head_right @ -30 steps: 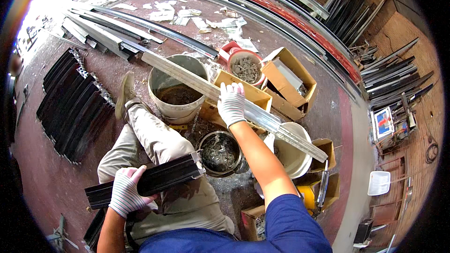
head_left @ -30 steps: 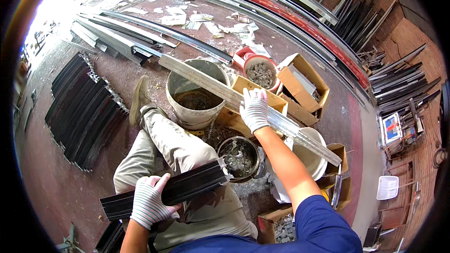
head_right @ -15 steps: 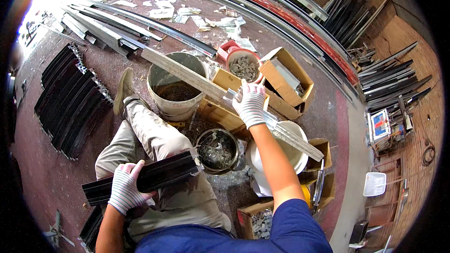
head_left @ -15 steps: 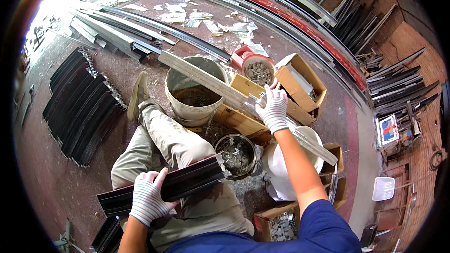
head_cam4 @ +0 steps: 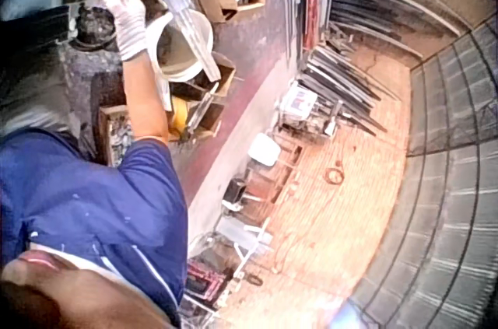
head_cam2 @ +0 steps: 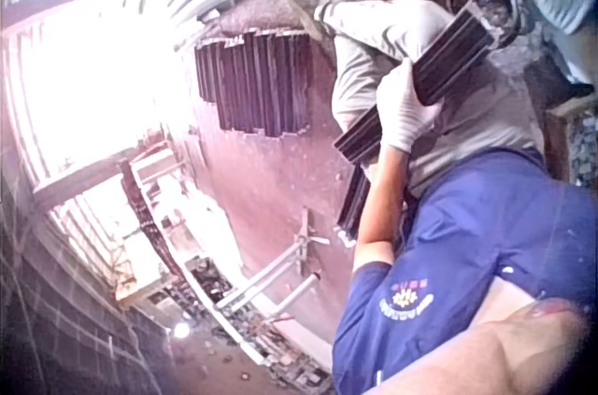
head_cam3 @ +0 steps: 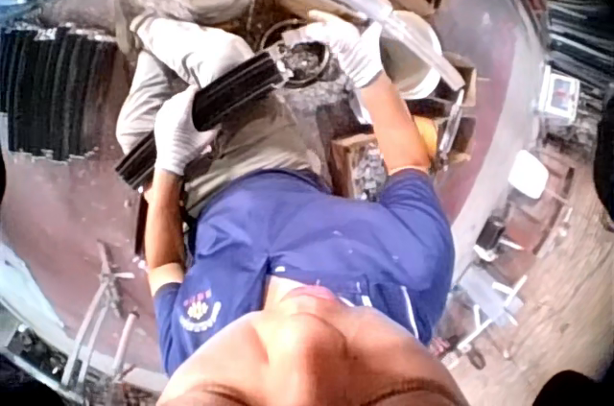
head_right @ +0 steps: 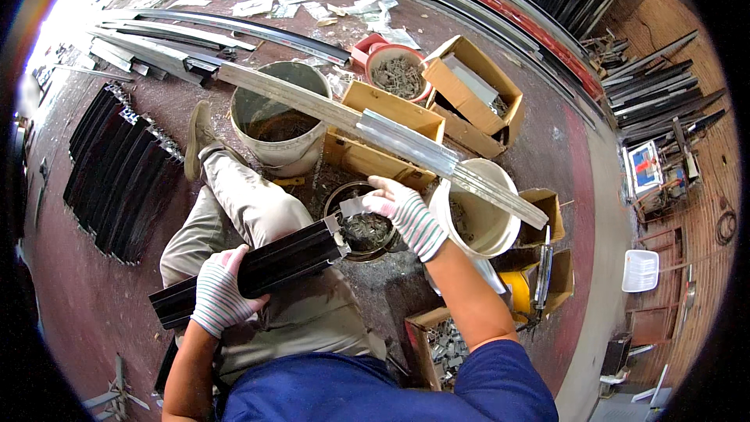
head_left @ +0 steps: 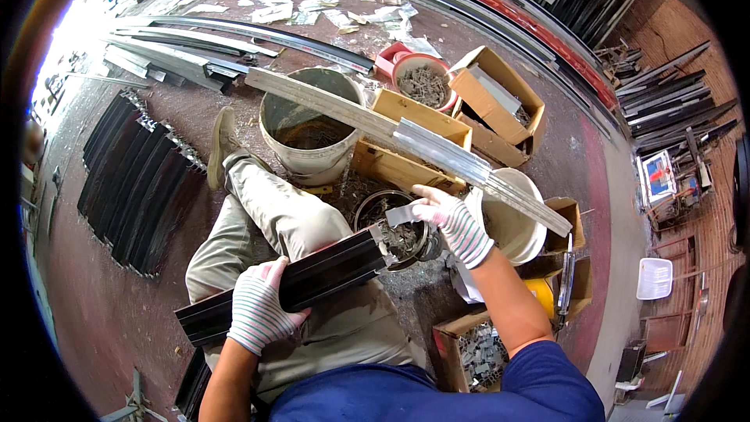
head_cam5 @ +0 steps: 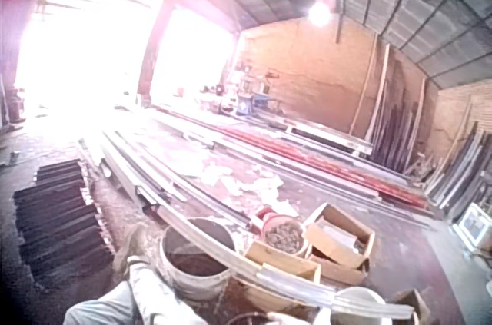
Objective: The person sits on the floor and repeatedly picks up small metal clips from a bucket, inserts them into slots on long black metal profiles, and stacks the finished profiles on the floor.
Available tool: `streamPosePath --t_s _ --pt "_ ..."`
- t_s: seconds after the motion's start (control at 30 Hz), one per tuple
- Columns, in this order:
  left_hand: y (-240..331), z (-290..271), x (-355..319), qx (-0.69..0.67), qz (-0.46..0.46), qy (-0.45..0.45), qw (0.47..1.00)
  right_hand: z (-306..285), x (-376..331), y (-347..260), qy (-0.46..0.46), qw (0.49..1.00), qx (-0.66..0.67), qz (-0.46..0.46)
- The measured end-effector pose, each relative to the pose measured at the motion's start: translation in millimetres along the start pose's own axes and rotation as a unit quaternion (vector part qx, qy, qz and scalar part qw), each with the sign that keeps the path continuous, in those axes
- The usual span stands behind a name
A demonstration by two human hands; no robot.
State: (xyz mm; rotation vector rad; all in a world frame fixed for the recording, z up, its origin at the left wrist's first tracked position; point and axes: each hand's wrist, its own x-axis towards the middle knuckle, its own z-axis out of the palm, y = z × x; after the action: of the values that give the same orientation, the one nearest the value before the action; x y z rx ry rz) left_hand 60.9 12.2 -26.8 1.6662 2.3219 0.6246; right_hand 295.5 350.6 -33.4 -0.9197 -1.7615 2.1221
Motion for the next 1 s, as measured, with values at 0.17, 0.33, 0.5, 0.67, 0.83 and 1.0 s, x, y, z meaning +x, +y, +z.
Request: streamPosePath --t_s 0.17,0.33,0.5,0.67,0.83,1.0 --pt "8.9 10.7 6.2 0.004 0.015 0.013 1.000 4.1 -1.4 19.6 -0.002 0.999 0.018 0.035" --pt "11.2 9.7 7.3 0.001 0.006 0.010 1.000 0.8 -3.0 29.9 -0.015 0.999 0.017 0.031" --pt "11.2 8.9 7.3 0.004 0.008 0.008 1.000 -2.8 -2.3 34.8 -0.023 0.999 -0.009 0.027" --pt "10.3 9.0 7.8 0.006 0.005 0.008 1.000 2.6 5.4 22.7 -0.029 0.996 -0.066 0.045" --pt "8.6 10.8 6.9 0.002 0.004 0.007 1.000 -11.1 14.1 17.3 -0.090 0.992 -0.074 0.043" --pt "9.1 10.2 7.1 0.003 0.005 0.006 1.000 -18.3 27.2 7.1 -0.141 0.982 -0.108 0.063"
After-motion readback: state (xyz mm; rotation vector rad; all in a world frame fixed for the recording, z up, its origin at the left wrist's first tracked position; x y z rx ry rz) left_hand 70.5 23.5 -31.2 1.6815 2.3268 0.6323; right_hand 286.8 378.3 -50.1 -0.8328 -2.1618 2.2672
